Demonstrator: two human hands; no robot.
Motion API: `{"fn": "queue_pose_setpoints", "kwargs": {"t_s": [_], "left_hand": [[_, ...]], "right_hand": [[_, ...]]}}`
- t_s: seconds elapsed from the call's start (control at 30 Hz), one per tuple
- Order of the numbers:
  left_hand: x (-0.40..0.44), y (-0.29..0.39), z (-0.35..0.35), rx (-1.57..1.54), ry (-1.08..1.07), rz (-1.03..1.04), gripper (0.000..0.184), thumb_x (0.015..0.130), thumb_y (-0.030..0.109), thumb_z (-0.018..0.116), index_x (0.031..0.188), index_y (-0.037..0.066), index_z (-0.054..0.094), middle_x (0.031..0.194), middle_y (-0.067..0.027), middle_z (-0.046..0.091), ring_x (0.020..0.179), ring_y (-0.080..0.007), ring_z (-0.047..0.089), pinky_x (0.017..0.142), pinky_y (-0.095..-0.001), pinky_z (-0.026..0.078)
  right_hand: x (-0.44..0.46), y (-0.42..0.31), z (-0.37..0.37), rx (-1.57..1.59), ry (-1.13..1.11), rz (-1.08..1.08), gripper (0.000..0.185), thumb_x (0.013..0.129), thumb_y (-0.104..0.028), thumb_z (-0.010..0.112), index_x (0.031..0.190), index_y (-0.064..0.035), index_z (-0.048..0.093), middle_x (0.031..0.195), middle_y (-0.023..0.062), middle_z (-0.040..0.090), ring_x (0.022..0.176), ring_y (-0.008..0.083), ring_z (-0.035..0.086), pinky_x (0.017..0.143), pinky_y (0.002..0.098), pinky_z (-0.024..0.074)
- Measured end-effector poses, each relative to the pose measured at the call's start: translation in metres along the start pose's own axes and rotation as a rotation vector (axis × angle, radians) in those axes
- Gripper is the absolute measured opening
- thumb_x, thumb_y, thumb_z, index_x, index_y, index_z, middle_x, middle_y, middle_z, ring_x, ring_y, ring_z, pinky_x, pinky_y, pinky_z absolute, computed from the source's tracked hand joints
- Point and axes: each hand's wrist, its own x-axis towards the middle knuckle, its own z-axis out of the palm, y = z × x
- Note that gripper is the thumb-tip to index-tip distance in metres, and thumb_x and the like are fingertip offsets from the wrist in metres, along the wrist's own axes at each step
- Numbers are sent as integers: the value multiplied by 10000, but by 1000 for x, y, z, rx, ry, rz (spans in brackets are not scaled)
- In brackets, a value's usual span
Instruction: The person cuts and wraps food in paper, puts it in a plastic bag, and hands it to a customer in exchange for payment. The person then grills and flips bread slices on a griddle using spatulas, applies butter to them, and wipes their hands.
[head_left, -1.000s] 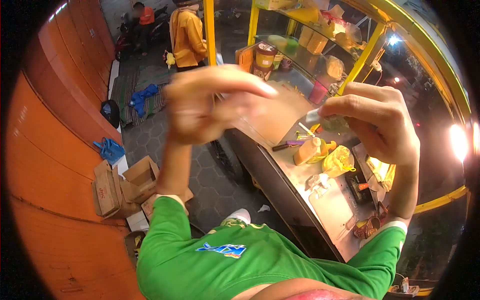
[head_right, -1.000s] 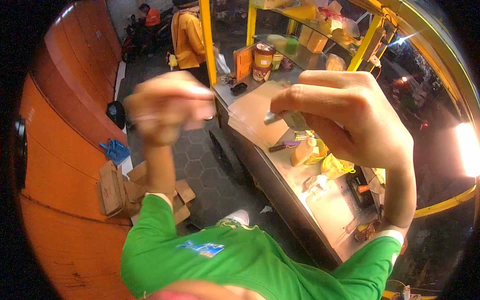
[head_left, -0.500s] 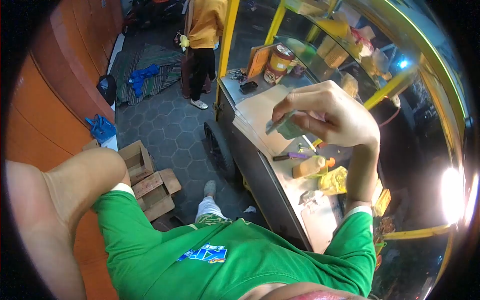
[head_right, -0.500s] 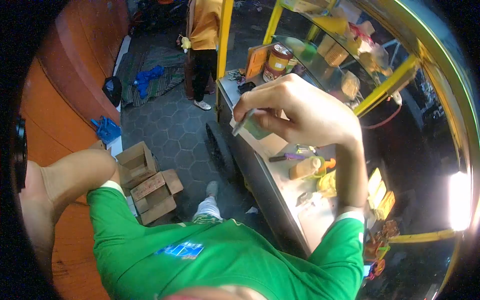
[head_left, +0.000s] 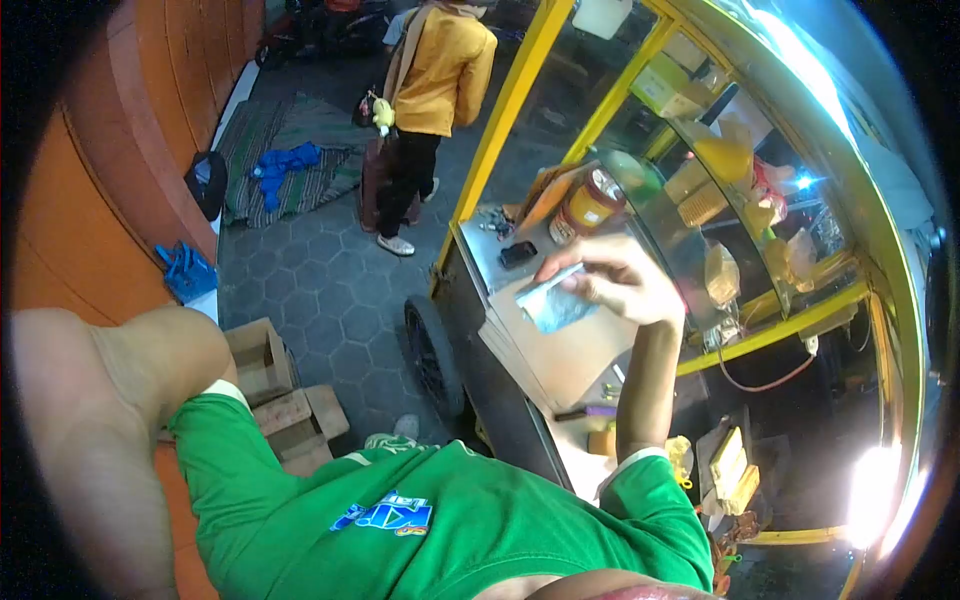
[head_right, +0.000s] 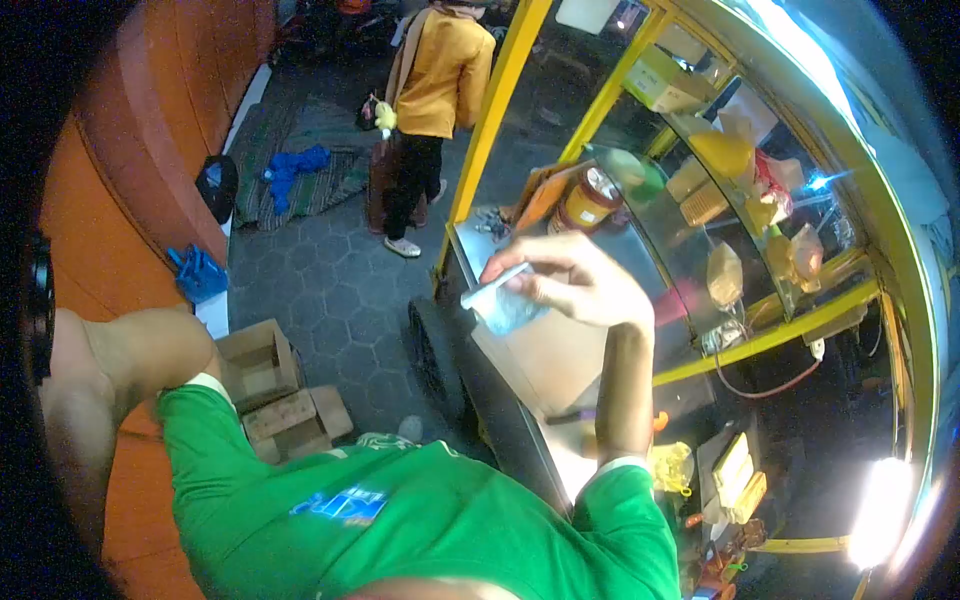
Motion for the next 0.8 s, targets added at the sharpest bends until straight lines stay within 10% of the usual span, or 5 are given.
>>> {"fn": "queue_pose_setpoints", "kwargs": {"t_s": [0.3, 0.37, 0.47, 0.53, 0.8], "left_hand": [[-56, -49, -40, 264, 228, -58, 456, 900, 585, 466, 961, 158, 616, 720, -32, 541, 651, -217, 488, 579, -400, 387], [-129, -25, -51, 362, -290, -500, 395, 928, 481, 495, 919, 92, 566, 802, -60, 563, 723, -261, 525, 609, -429, 427], [-207, 5, -21, 267, -129, -1233, 92, 955, 84, 542, 962, 50, 626, 781, -35, 602, 638, -80, 504, 555, -239, 432], [-271, 39, -24, 222, -231, -1700, 115, 929, 118, 610, 922, 37, 691, 818, -38, 640, 629, -69, 526, 585, -229, 442], [-463, 258, -39, 103, -688, -2136, 198, 877, 210, 680, 832, 17, 676, 824, -114, 654, 763, -196, 624, 672, -348, 482]], "right_hand": [[33, 104, 19, 266, 63, 83, 208, 890, -156, 674, 1054, -29, 677, 959, 22, 673, 889, 93, 604, 760, 255, 476], [35, 116, 27, 326, 175, 73, 193, 872, -145, 683, 1026, -29, 680, 924, 20, 677, 861, 95, 610, 743, 250, 470], [34, 143, 33, 408, 335, 76, 180, 869, -152, 672, 1007, -37, 675, 868, 23, 679, 781, 93, 619, 665, 237, 480], [31, 153, 37, 475, 376, 89, 176, 871, -157, 662, 1003, -40, 671, 844, 25, 679, 739, 92, 619, 620, 230, 479], [45, 165, 49, 607, 436, 165, 251, 886, -151, 618, 1110, -40, 608, 809, 38, 654, 618, 98, 594, 511, 227, 457]]}}
